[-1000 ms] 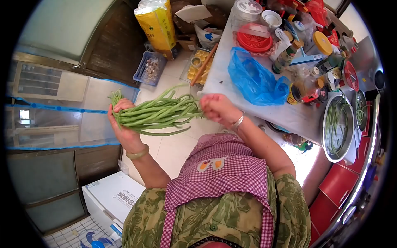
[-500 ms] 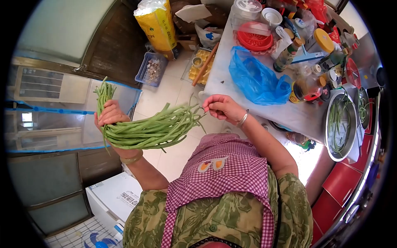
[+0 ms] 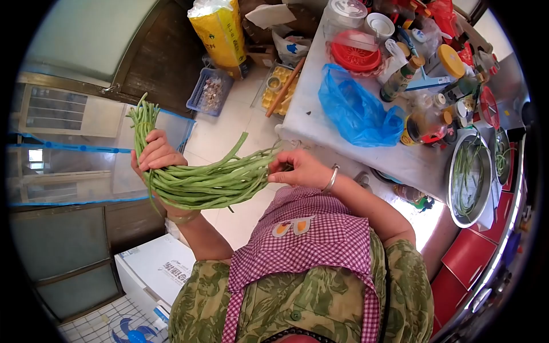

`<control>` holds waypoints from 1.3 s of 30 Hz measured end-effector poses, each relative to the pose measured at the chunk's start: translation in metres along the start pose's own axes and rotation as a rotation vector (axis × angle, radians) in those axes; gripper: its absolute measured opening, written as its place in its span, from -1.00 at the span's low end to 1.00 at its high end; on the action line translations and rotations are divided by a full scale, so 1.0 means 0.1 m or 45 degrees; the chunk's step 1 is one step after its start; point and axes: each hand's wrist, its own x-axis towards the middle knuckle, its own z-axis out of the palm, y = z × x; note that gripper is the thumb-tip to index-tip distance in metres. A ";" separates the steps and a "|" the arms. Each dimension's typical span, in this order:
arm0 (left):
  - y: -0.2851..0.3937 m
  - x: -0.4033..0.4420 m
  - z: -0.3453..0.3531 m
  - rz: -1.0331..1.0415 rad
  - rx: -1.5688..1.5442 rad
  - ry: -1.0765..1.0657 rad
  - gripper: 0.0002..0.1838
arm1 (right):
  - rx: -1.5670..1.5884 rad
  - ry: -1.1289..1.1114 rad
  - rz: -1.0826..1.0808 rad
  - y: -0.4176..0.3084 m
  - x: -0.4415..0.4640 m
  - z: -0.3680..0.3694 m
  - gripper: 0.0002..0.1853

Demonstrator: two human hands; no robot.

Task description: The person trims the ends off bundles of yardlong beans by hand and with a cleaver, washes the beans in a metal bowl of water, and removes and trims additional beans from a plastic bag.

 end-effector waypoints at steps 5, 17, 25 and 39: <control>-0.09 -0.03 -0.02 0.031 -0.023 0.031 -0.72 | 0.293 -0.058 0.028 0.08 0.01 0.02 -0.88; -0.11 -0.10 -0.07 0.066 0.072 -0.013 -0.74 | -0.683 0.293 -0.515 0.18 -0.06 0.26 -0.87; -0.16 -0.15 -0.16 -0.061 0.080 -0.094 -0.72 | 0.922 0.636 0.338 0.74 0.09 -0.23 -0.90; -0.14 -0.10 -0.01 -0.303 0.063 -0.487 -0.72 | 0.367 0.015 0.310 0.53 -0.22 -0.64 -0.86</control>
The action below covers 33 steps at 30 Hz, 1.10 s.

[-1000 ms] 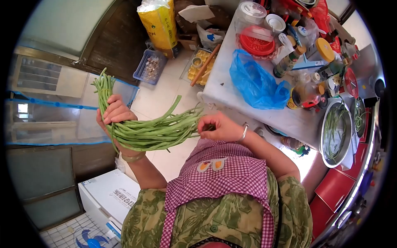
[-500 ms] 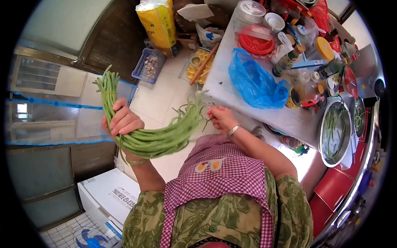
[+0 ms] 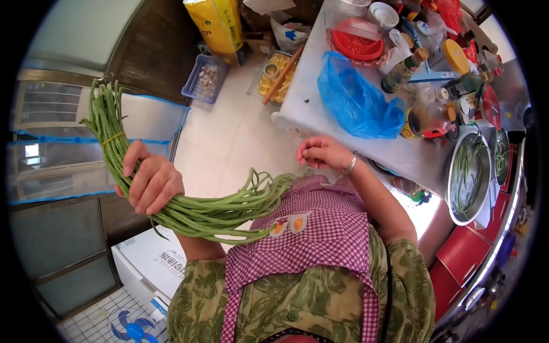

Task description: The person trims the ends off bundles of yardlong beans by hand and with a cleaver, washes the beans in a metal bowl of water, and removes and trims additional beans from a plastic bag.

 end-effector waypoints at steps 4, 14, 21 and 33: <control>-0.02 0.05 0.03 0.035 -0.020 -0.013 -0.77 | -0.113 -0.023 0.134 0.02 0.03 0.11 -0.83; 0.02 0.13 0.06 0.069 0.090 0.052 -0.75 | -0.900 -0.138 -0.375 0.19 0.28 0.28 -0.78; 0.07 0.12 0.10 0.137 0.027 0.013 -0.76 | -0.890 0.192 -0.514 0.48 0.38 0.16 -0.81; -0.06 0.24 0.00 -0.003 -0.034 -0.132 -0.76 | -0.448 -0.365 -0.024 -0.44 0.40 0.63 -0.77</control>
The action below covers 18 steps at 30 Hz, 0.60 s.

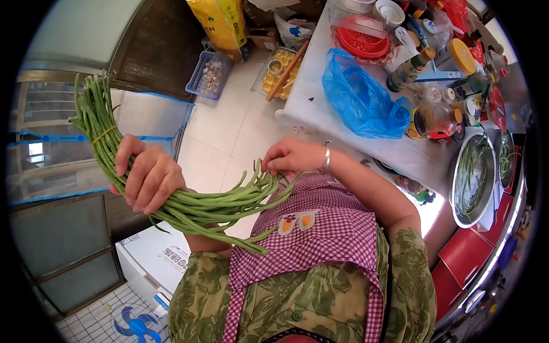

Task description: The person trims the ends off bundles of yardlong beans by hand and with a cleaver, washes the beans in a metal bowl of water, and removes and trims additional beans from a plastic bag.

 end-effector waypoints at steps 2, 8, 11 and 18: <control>-0.02 0.02 -0.02 -0.037 -0.010 -0.003 -0.76 | -0.173 0.045 0.027 0.09 0.12 0.09 -0.75; -0.09 0.06 -0.16 -0.110 -0.061 -0.025 -0.74 | -0.125 0.097 -0.061 0.38 0.38 0.28 -0.75; 0.00 0.02 -0.15 -0.052 0.029 0.022 -0.73 | -0.096 0.256 -0.019 0.32 0.27 0.17 -0.80; 0.18 -0.24 -0.13 0.133 0.204 0.237 -0.74 | -0.122 0.403 -0.258 0.62 -0.08 -0.05 -0.83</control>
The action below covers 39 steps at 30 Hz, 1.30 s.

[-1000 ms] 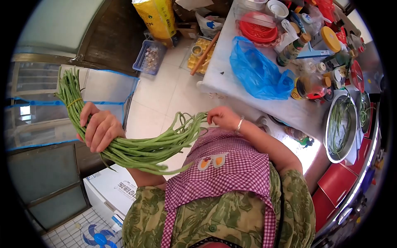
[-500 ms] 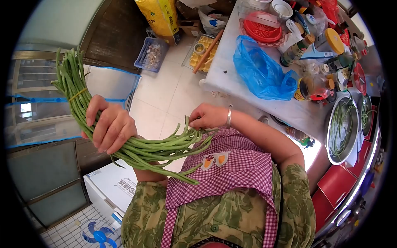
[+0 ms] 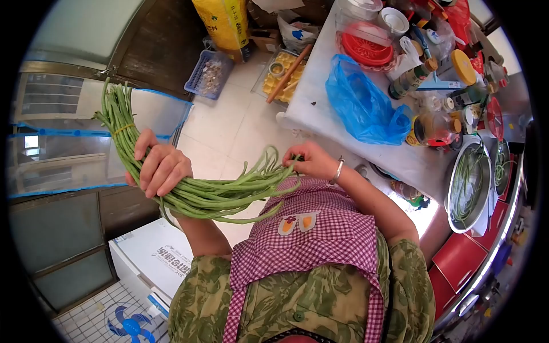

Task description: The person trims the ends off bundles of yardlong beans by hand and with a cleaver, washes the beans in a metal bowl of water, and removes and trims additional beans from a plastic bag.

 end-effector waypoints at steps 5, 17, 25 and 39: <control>0.04 -0.04 -0.04 0.055 -0.062 -0.009 -0.73 | -0.568 -0.222 -0.152 -0.09 -0.13 0.04 -0.86; -0.07 -0.07 -0.05 -0.049 -0.159 -0.117 -0.73 | -0.214 0.270 0.129 0.41 -0.03 0.23 -0.91; -0.06 -0.01 -0.08 -0.262 -0.111 -0.366 -0.73 | 0.192 -0.046 0.118 -0.57 -0.24 -0.09 -0.84; -0.12 0.09 -0.33 -0.379 -0.151 -0.445 -0.70 | 0.410 -0.339 0.153 -0.62 -0.07 0.50 -0.75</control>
